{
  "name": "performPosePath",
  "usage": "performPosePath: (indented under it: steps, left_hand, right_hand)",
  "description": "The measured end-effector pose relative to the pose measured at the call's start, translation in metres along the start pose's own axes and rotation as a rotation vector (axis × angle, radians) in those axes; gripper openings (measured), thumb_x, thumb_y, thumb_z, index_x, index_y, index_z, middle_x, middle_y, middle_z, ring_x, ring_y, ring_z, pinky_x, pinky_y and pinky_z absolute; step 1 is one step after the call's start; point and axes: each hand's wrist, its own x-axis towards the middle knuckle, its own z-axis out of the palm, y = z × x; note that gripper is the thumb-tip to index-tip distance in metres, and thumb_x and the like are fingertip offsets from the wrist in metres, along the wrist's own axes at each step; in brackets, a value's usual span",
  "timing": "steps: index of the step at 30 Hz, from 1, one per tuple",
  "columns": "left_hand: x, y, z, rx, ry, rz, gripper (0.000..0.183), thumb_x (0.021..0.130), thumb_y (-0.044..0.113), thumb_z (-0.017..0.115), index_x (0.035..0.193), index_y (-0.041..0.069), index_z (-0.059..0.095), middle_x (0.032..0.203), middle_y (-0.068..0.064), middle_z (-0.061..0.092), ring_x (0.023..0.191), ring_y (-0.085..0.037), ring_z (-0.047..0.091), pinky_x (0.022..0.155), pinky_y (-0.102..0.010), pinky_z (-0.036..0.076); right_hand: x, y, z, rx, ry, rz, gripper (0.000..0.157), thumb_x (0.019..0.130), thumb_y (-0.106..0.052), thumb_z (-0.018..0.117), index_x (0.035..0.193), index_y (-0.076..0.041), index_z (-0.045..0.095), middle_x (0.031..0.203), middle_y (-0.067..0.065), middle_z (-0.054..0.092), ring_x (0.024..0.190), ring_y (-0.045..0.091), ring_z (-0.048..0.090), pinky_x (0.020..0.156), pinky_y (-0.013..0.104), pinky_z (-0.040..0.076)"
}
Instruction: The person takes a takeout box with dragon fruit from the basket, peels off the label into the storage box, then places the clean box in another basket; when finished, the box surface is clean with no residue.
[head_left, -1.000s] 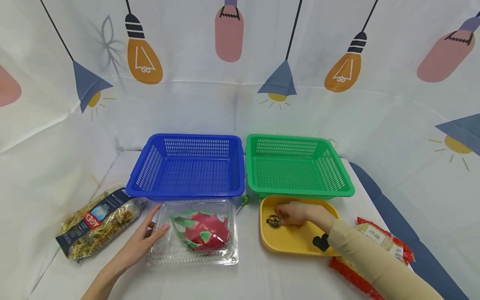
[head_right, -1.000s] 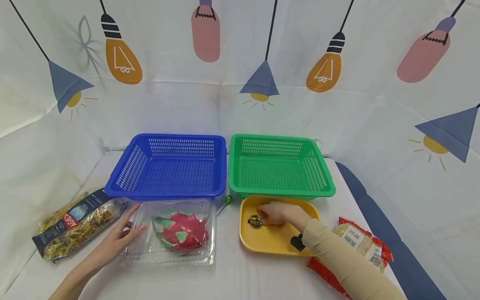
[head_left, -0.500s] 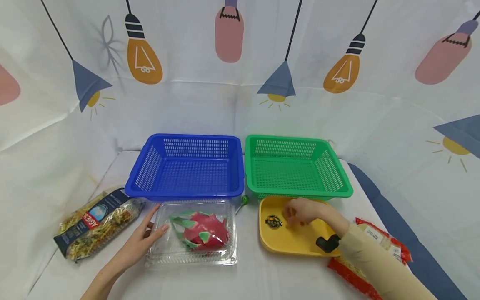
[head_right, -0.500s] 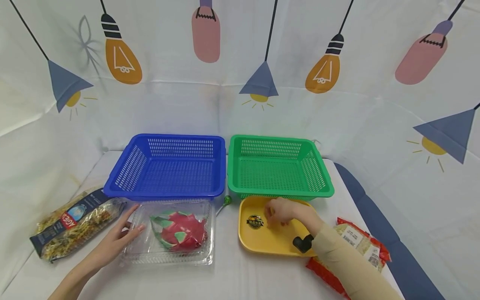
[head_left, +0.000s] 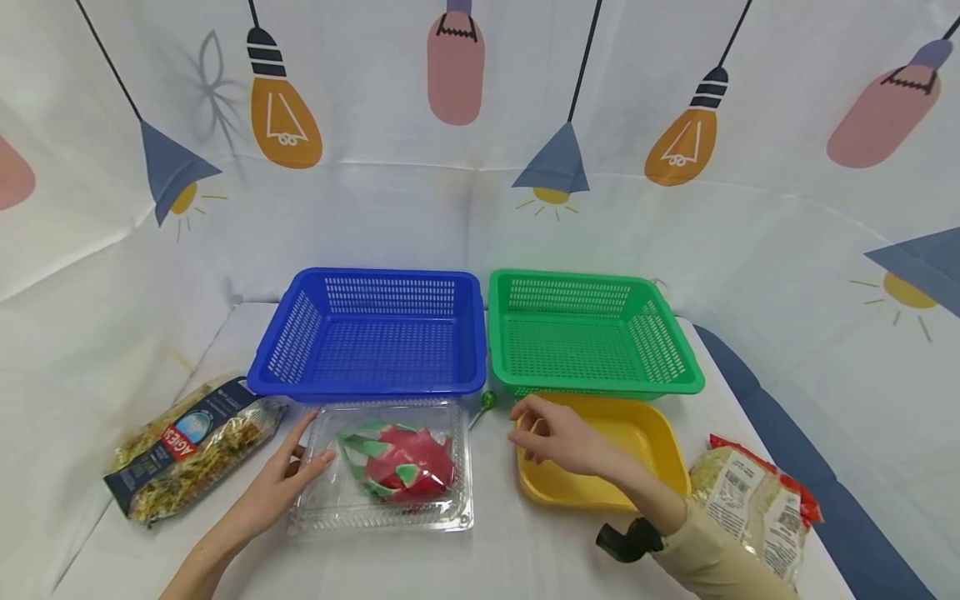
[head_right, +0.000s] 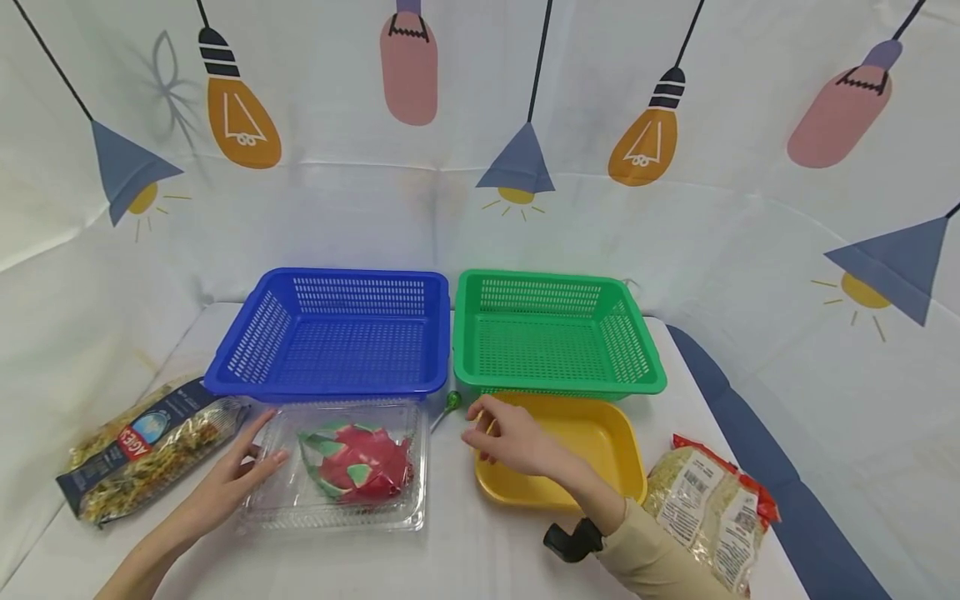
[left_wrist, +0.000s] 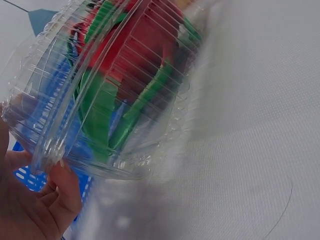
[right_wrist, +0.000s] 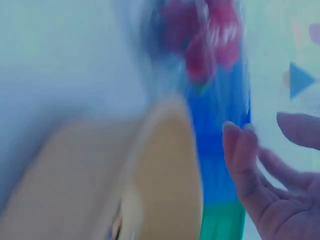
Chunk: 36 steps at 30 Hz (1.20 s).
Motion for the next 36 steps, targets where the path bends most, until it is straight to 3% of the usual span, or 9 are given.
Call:
performPosePath:
  steps: [5,9,14,24,32,36]
  left_hand:
    - [0.0,0.0,0.0,0.002,-0.001,0.009,0.077,0.103,0.03,0.056,0.162,0.02,0.008,0.091,-0.01,0.044,0.065,-0.01,0.038,0.055,-0.029,0.039]
    - [0.0,0.0,0.001,-0.003,0.006,0.013,0.076,0.103,0.029,0.056,0.162,0.019,0.009,0.092,-0.01,0.043,0.067,-0.01,0.039,0.056,-0.028,0.039]
    - [0.0,-0.001,0.001,-0.009,0.006,0.01,0.076,0.103,0.03,0.056,0.162,0.019,0.009,0.092,-0.01,0.043,0.068,-0.011,0.039,0.055,-0.028,0.04]
    - [-0.001,-0.002,0.001,-0.003,0.007,0.003,0.076,0.103,0.03,0.056,0.162,0.021,0.009,0.096,-0.011,0.044,0.07,-0.011,0.04,0.056,-0.029,0.04]
    - [-0.001,-0.003,0.002,0.008,0.014,0.011,0.076,0.103,0.03,0.056,0.162,0.021,0.01,0.097,-0.01,0.044,0.072,-0.011,0.041,0.057,-0.028,0.04]
    - [-0.001,-0.003,0.002,0.001,0.019,0.011,0.075,0.103,0.03,0.056,0.162,0.019,0.011,0.096,-0.01,0.043,0.071,-0.01,0.041,0.057,-0.028,0.039]
  right_hand:
    - [0.006,-0.015,0.032,0.033,0.01,-0.006,0.045,0.101,-0.029,0.061,0.135,-0.004,0.047,0.106,0.015,0.06,0.079,0.027,0.065,0.062,0.038,0.058]
    - [0.013,-0.016,0.056,-0.048,0.025,0.016,0.07,0.099,-0.04,0.06,0.152,-0.004,0.031,0.122,0.02,0.053,0.09,0.021,0.059,0.069,0.03,0.054]
    - [0.019,-0.011,0.078,-0.026,0.043,0.051,0.086,0.099,-0.048,0.058,0.159,-0.004,0.015,0.126,0.024,0.043,0.092,0.018,0.055,0.072,0.029,0.05]
    - [0.029,-0.002,0.092,0.102,0.106,0.04,0.084,0.099,-0.047,0.057,0.161,-0.01,0.013,0.108,0.012,0.042,0.079,0.017,0.046,0.063,0.025,0.045]
    - [0.028,0.001,0.099,0.141,0.147,0.033,0.081,0.099,-0.045,0.058,0.16,-0.011,0.017,0.106,0.01,0.045,0.086,0.017,0.044,0.071,0.028,0.042]
    - [0.026,0.002,0.101,0.173,0.152,0.025,0.08,0.1,-0.042,0.058,0.161,-0.012,0.016,0.101,0.008,0.049,0.082,0.015,0.046,0.067,0.025,0.044]
